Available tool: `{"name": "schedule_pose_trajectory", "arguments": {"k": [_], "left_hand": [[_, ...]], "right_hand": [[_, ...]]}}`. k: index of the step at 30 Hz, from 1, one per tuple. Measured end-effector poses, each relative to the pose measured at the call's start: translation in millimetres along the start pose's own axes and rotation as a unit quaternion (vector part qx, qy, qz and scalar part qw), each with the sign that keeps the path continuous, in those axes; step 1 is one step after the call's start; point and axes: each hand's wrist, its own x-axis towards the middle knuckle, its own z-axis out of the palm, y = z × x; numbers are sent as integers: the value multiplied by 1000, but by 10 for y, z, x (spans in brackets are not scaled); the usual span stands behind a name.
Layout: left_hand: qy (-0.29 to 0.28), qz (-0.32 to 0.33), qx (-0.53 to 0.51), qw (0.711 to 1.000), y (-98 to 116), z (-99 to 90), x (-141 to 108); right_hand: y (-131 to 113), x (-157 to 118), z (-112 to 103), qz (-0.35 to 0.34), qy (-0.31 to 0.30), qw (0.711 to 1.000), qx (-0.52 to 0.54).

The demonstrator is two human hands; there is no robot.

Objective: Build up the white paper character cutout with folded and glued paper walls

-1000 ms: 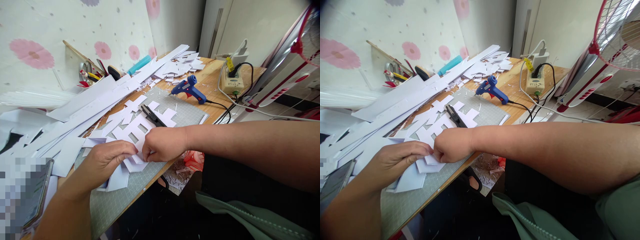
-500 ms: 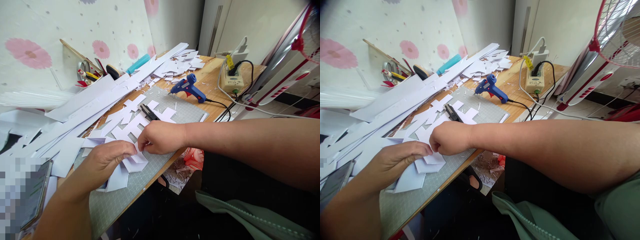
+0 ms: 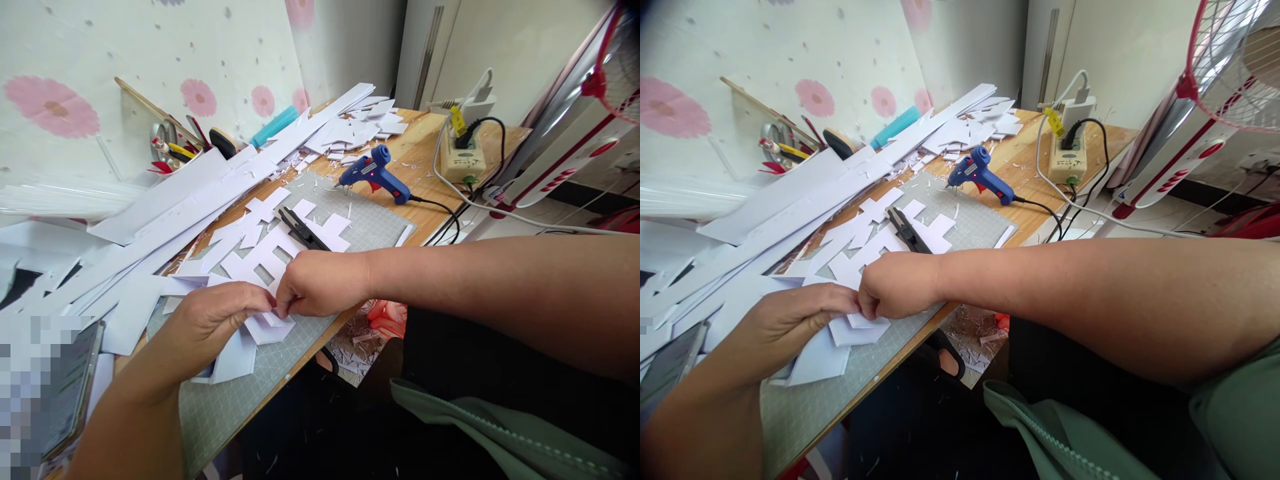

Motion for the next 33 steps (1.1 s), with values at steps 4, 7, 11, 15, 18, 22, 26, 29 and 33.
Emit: {"name": "schedule_pose_trajectory", "arguments": {"k": [4, 7, 11, 15, 18, 22, 26, 29, 33], "left_hand": [[-2, 6, 0, 1000, -9, 3, -6], [2, 0, 7, 1000, -17, 2, -21], [3, 2, 15, 1000, -19, 6, -25], [5, 8, 7, 1000, -15, 15, -13], [3, 3, 8, 1000, -8, 21, -4], [4, 2, 9, 1000, 3, 25, 2], [-1, 7, -2, 1000, -3, 24, 2], [-16, 5, 3, 1000, -18, 24, -2], [-24, 5, 5, 1000, -20, 21, -5]], "right_hand": [[-1, -5, -16, 0, 27, 1000, -14], [6, -12, -75, 26, 98, 995, -6], [6, -33, -160, 74, 177, 981, 19], [-2, -48, -166, 78, 179, 981, 14], [-1, -45, -143, 67, 173, 982, 11], [12, -30, -124, 64, 172, 983, 15], [35, -13, -100, 66, 161, 985, 10], [49, -8, -76, 64, 149, 987, 3], [21, -10, -47, 97, 112, 989, 0]]}}
